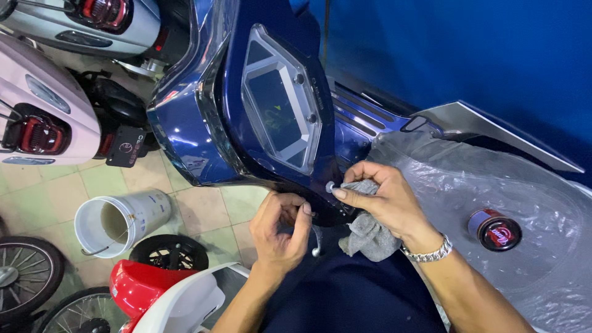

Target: The person wipes various parts of a red and white scooter with a cloth, including the handlebars, dashboard, and body panels, then applies a substance from a tin to the front of a blue scooter with a rag.

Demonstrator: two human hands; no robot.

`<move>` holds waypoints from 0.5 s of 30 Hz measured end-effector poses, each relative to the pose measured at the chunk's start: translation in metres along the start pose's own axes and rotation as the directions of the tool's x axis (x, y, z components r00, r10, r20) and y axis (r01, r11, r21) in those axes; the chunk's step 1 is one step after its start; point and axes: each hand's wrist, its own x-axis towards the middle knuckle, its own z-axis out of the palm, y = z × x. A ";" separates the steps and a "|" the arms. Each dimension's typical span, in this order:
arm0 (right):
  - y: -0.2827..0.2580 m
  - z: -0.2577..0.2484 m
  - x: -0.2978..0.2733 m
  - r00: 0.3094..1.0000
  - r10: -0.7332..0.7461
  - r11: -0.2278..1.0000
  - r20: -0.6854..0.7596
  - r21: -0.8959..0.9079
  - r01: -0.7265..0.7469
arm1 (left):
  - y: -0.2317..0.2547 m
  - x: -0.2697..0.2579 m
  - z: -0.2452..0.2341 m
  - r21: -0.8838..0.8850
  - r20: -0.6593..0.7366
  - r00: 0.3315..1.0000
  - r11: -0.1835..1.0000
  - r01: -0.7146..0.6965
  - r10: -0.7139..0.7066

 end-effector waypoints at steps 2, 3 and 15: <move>-0.003 0.002 0.000 1.000 0.010 1.000 -0.015 -0.029 -0.011 | 0.001 0.000 0.000 0.001 -0.004 1.000 1.000 -0.004 0.004; -0.004 0.004 0.001 0.999 0.025 0.999 -0.027 -0.047 -0.026 | 0.001 0.000 0.000 0.002 -0.005 1.000 1.000 -0.006 0.006; -0.003 0.006 -0.003 0.993 -0.111 0.979 -0.039 -0.174 0.103 | -0.003 -0.002 0.003 0.017 -0.027 0.999 1.000 -0.018 0.018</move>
